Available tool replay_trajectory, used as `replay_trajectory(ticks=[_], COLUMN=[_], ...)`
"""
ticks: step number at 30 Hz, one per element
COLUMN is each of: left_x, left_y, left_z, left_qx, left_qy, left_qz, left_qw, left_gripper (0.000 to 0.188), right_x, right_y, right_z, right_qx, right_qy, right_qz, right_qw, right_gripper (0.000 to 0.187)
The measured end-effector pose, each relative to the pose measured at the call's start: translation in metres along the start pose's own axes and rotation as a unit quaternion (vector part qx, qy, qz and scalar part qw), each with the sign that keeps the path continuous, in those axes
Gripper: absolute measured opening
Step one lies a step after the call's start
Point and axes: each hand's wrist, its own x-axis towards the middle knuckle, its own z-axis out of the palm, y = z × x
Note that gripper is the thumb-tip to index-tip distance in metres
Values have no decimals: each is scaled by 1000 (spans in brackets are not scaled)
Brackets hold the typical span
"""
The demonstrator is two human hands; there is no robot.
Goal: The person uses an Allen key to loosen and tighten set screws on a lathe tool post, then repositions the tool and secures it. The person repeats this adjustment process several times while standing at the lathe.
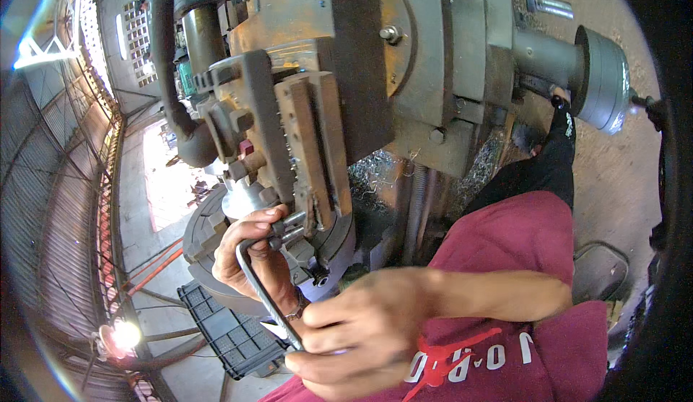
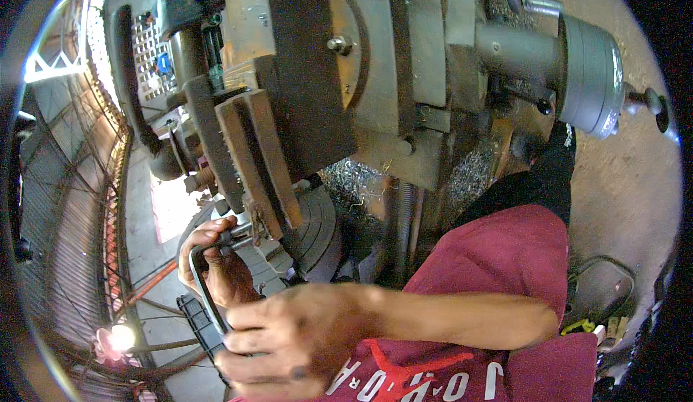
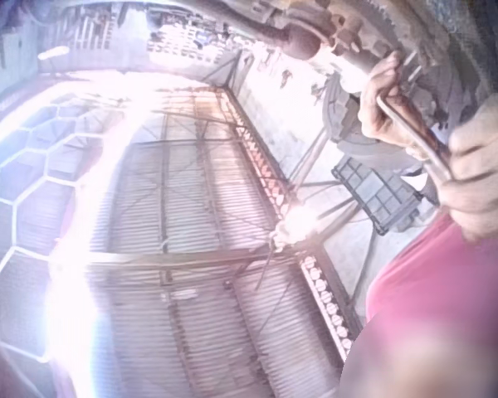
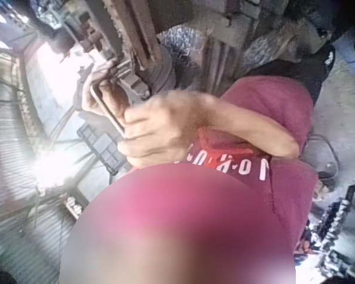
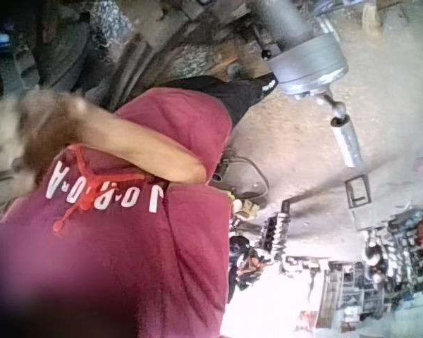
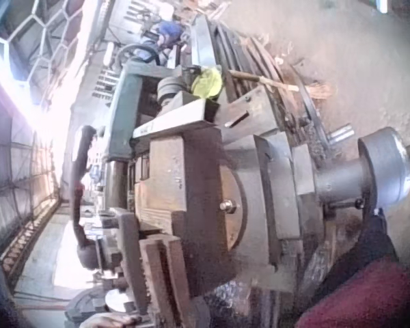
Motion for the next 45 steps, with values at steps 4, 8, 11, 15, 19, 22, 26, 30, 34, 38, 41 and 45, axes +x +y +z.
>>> replay_trajectory(ticks=[4,8,11,15,19,22,26,30,34,38,41,45], left_x=[4,9,9,8,12,14,9,5,3,1,2,6], left_y=[-2,5,8,10,9,5,0,-1,-1,1,6,18], left_z=[-4,-8,-6,-5,-5,-5,-6,-7,-3,-1,-4,-8], left_qx=[-7,60,4,-20,-9,-57,-85,-86,-114,-81,-73,-114], left_qy=[-10,-25,-24,-27,-31,3,16,11,14,24,26,71], left_qz=[-28,-7,-43,-78,-52,-15,-22,-24,-10,5,-13,-23], left_qw=[1000,998,999,996,998,998,996,996,993,996,997,991], left_gripper=[25,13,11,8,11,11,14,16,20,23,21,17], right_x=[28,70,85,72,71,91,102,92,91,91,97,118], right_y=[29,59,99,103,91,80,44,-1,-42,-66,-66,-64], right_z=[-30,-43,-30,-29,-39,-41,-46,-57,-55,-43,-38,-40], right_qx=[84,166,71,-40,30,23,8,-74,-161,-122,-181,-241], right_qy=[39,175,160,115,148,152,97,59,-66,-96,-156,-192], right_qz=[184,470,466,519,542,554,497,493,555,655,645,581], right_qw=[979,849,867,846,827,818,862,865,814,739,726,754], right_gripper=[22,41,37,38,34,30,25,21,20,29,27,31])
